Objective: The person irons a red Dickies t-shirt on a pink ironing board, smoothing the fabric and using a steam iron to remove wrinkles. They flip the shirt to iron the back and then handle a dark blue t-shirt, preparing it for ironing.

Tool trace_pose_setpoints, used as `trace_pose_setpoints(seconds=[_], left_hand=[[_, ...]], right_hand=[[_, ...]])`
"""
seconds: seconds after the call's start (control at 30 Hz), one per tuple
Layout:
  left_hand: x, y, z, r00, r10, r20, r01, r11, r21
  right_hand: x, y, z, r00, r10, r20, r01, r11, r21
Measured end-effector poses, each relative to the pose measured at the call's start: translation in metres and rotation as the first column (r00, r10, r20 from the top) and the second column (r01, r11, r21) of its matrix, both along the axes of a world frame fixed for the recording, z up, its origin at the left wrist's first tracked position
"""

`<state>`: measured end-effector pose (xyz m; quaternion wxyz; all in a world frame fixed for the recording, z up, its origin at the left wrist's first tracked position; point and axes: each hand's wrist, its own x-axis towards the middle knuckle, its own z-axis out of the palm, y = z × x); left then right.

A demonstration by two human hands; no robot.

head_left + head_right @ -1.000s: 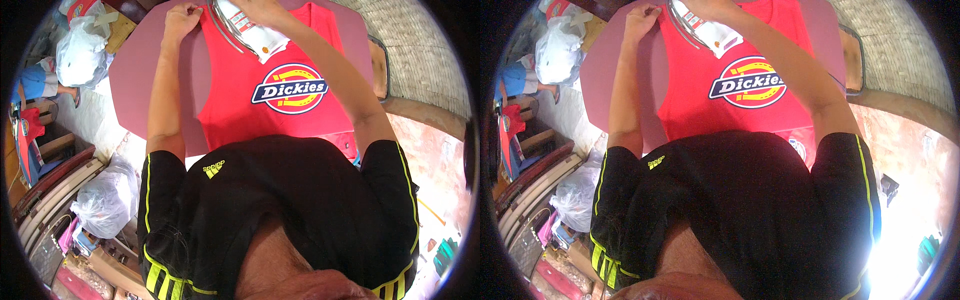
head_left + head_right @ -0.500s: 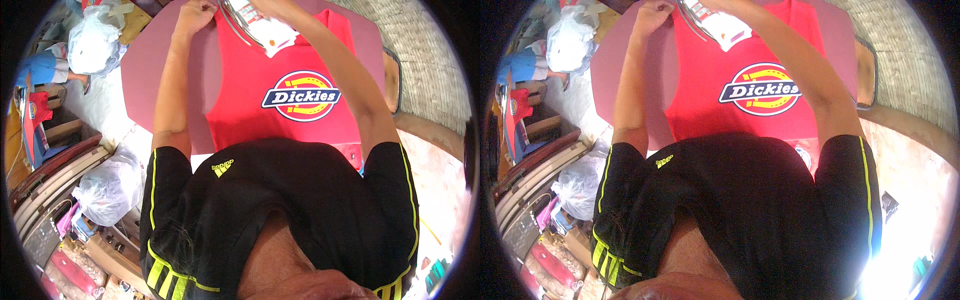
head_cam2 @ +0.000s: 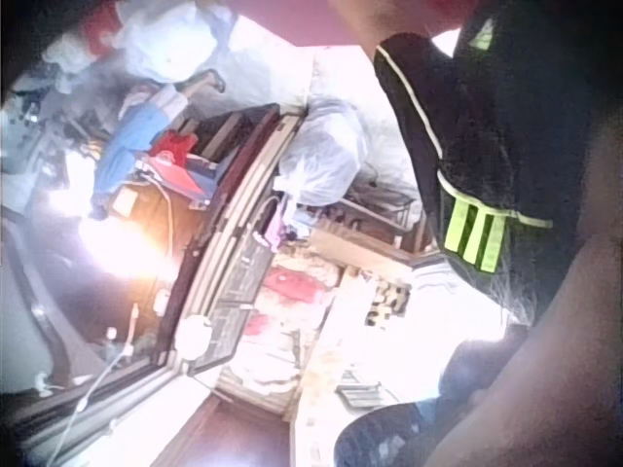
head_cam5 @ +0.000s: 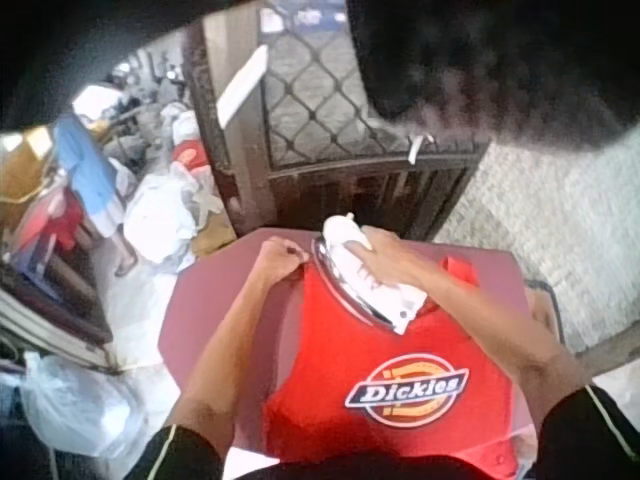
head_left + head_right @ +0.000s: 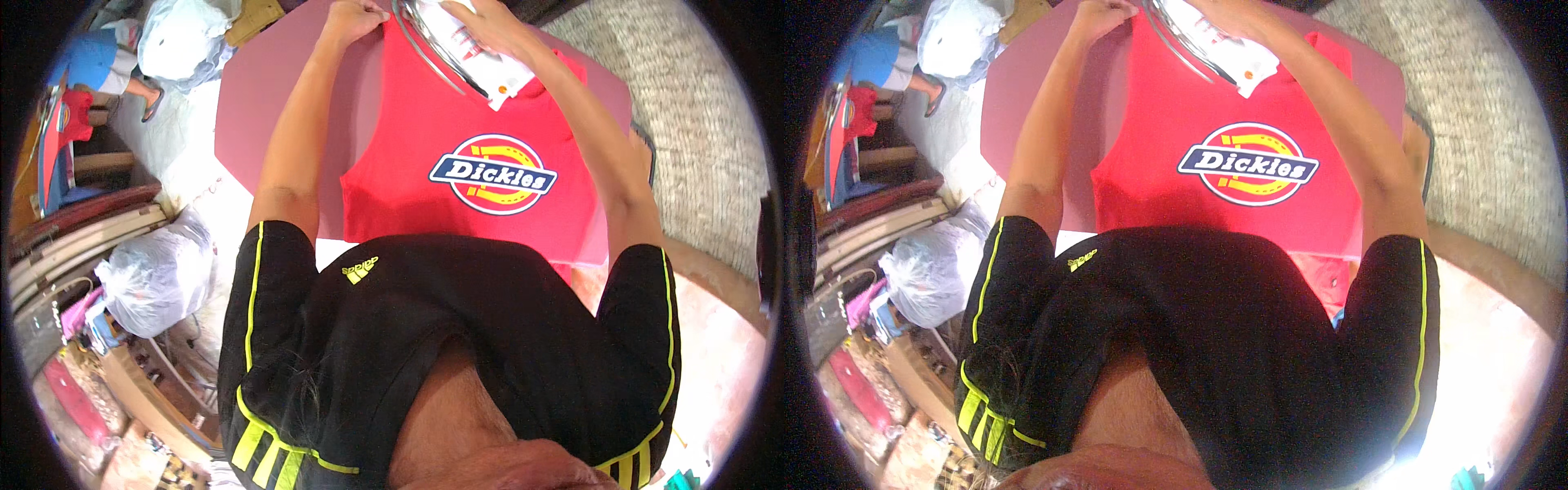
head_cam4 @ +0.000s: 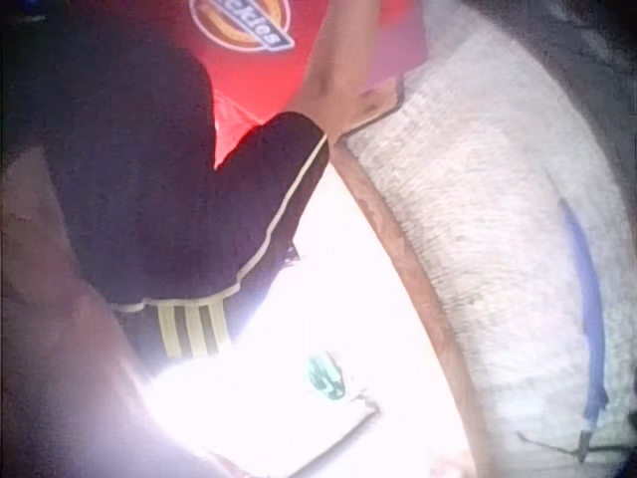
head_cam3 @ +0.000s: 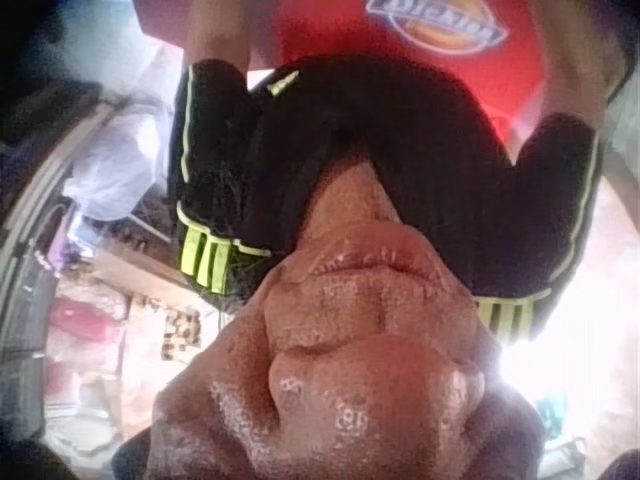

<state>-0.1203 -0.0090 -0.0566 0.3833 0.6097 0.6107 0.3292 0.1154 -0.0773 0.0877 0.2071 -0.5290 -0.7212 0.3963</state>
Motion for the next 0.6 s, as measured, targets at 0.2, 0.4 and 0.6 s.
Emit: trace_pose_setpoints(seconds=[0.2, 0.4, 0.6], left_hand=[[-0.007, 0.015, -0.016, 0.997, -0.013, -0.078, 0.028, 0.983, 0.184], [-0.038, 0.013, -0.041, 0.956, -0.095, 0.276, 0.083, 0.995, 0.052], [-0.041, -0.198, 0.046, 0.817, 0.048, -0.575, -0.060, 0.998, -0.003]], right_hand=[[0.049, 0.004, -0.032, 0.972, 0.176, 0.157, -0.196, 0.974, 0.117], [0.032, 0.014, -0.049, 0.932, 0.277, 0.232, -0.351, 0.847, 0.400], [0.006, 0.022, -0.025, 0.893, 0.360, 0.270, -0.441, 0.818, 0.368]])
